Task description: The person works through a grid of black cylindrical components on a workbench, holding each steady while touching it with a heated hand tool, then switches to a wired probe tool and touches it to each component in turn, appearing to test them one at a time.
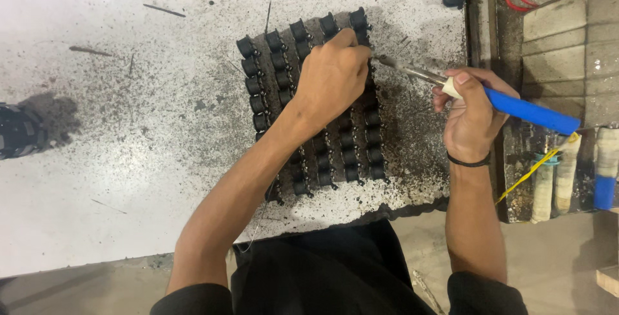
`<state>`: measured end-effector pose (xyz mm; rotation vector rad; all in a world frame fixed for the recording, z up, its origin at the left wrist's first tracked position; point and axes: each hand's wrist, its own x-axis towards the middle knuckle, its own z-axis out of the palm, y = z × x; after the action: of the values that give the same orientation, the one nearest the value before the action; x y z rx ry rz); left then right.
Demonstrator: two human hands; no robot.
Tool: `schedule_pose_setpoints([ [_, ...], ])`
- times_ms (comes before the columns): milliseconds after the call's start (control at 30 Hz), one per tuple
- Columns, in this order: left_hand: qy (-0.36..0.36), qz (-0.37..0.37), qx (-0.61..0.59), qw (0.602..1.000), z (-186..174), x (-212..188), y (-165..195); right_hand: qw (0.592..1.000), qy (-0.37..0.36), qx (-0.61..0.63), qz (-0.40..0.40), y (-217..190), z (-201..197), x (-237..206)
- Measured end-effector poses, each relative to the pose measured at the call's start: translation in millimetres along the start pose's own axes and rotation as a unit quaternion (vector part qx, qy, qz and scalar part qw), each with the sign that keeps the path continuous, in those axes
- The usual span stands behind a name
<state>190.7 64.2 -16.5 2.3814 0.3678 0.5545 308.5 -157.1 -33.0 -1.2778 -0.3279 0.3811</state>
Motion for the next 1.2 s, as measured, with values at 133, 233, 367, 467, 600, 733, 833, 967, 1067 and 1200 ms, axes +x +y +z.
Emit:
schedule_pose_setpoints([
  [133,0.01,0.005,-0.006,1.0,-0.6,-0.8,-0.9,1.0,-0.001,-0.007,0.004,-1.7,-0.4,-1.2],
  [233,0.006,-0.002,0.004,1.0,1.1,0.4,-0.5,1.0,0.0,-0.014,0.008,-3.0,0.3,-2.1],
  [367,-0.021,-0.013,0.036,0.999,3.3,4.9,0.8,0.999,0.032,-0.004,0.012,-3.7,3.8,-4.7],
  [467,-0.016,-0.011,0.042,0.999,3.3,5.2,2.0,0.999,0.03,-0.013,0.012,-4.5,5.2,-6.8],
  [600,-0.011,-0.009,0.013,1.0,2.4,0.5,2.7,0.999,0.041,-0.001,0.011,-2.7,4.8,-7.0],
  [733,0.001,-0.013,-0.002,1.0,1.6,-2.2,0.8,1.0,0.03,0.007,-0.005,1.2,2.8,-6.7],
  [833,-0.001,-0.01,0.012,1.0,1.8,-1.7,-0.4,0.999,0.028,0.005,-0.016,2.0,2.0,-7.3],
  [967,0.024,-0.002,0.011,1.0,2.0,-1.7,-1.0,0.999,0.041,0.008,0.005,-0.1,2.9,-7.3],
  [1067,0.029,-0.001,0.01,1.0,2.5,-2.5,-2.2,0.999,0.032,-0.001,0.005,-1.0,3.9,-6.8],
  [1200,0.023,-0.005,0.004,1.0,5.2,-1.6,-4.3,1.0,0.024,0.002,-0.011,0.8,3.7,-7.8],
])
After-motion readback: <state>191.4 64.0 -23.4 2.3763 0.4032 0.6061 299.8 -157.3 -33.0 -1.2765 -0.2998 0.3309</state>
